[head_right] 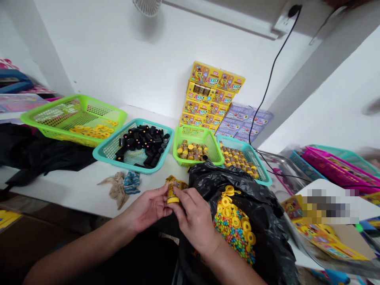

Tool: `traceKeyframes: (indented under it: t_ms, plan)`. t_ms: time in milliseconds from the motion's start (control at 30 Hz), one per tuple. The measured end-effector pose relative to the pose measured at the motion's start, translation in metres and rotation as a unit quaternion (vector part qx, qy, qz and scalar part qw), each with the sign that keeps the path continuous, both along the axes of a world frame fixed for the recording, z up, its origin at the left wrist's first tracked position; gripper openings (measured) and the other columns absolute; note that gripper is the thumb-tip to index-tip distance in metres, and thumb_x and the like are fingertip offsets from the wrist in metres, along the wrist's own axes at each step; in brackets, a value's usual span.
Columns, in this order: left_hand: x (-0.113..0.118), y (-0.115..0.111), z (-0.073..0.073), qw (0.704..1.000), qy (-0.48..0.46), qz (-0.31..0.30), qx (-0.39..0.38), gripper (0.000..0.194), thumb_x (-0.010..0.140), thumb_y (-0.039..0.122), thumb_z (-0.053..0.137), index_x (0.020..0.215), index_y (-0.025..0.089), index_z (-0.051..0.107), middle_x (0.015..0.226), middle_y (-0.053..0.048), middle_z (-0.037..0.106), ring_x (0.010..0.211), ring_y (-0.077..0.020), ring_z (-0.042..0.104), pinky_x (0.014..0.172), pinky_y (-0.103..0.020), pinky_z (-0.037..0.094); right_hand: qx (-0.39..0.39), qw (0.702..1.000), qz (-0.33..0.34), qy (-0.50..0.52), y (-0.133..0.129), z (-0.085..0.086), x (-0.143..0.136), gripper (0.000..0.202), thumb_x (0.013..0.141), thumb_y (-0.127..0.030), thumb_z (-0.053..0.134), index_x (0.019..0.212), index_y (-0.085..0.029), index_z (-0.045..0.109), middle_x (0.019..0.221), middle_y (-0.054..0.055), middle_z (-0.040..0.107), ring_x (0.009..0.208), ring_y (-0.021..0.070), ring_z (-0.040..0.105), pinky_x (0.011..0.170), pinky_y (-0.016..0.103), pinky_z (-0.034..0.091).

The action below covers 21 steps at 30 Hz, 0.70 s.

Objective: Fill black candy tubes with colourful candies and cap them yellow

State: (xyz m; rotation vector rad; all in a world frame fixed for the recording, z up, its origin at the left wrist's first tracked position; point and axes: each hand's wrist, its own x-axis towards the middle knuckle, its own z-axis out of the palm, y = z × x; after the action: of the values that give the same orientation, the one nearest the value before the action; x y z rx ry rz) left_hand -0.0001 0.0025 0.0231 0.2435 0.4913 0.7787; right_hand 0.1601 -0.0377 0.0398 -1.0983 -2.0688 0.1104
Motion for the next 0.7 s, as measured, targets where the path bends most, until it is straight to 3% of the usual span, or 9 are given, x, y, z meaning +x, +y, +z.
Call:
traceKeyframes:
  t_ms: [233, 467, 700]
  plan:
    - [0.0079, -0.0035, -0.0069, 0.999, 0.013, 0.044, -0.017, 0.012, 0.086, 0.02, 0.066, 0.088, 0.009, 0.069, 0.077, -0.004, 0.066, 0.06, -0.0083, 0.059, 0.055, -0.018, 0.046, 0.01, 1.0, 0.015, 0.007, 0.0036, -0.0036, -0.0023, 0.032, 0.091, -0.013, 0.058, 0.121, -0.022, 0.059, 0.089, 0.007, 0.067, 0.079, 0.0184, 0.06, 0.069, 0.032, 0.055]
    - [0.0078, -0.0053, -0.0078, 1.0, 0.029, 0.006, -0.008, 0.02, 0.086, 0.029, 0.066, 0.089, 0.009, 0.068, 0.074, -0.005, 0.066, 0.061, -0.0129, 0.061, 0.056, -0.023, 0.048, 0.077, 0.993, 0.018, -0.083, 0.0029, -0.002, 0.0052, 0.028, 0.088, -0.007, 0.055, 0.113, -0.017, 0.063, 0.079, 0.007, 0.063, 0.074, 0.0194, 0.057, 0.062, 0.034, 0.05]
    - [0.0016, -0.0023, -0.0037, 0.999, 0.024, 0.026, -0.001, 0.013, 0.083, 0.016, 0.068, 0.092, 0.007, 0.07, 0.086, -0.008, 0.069, 0.069, -0.0111, 0.061, 0.065, -0.022, 0.048, 0.022, 1.0, -0.011, 0.019, 0.0028, -0.0032, 0.0023, 0.029, 0.088, -0.016, 0.064, 0.117, -0.02, 0.06, 0.089, 0.007, 0.067, 0.08, 0.0189, 0.061, 0.07, 0.033, 0.054]
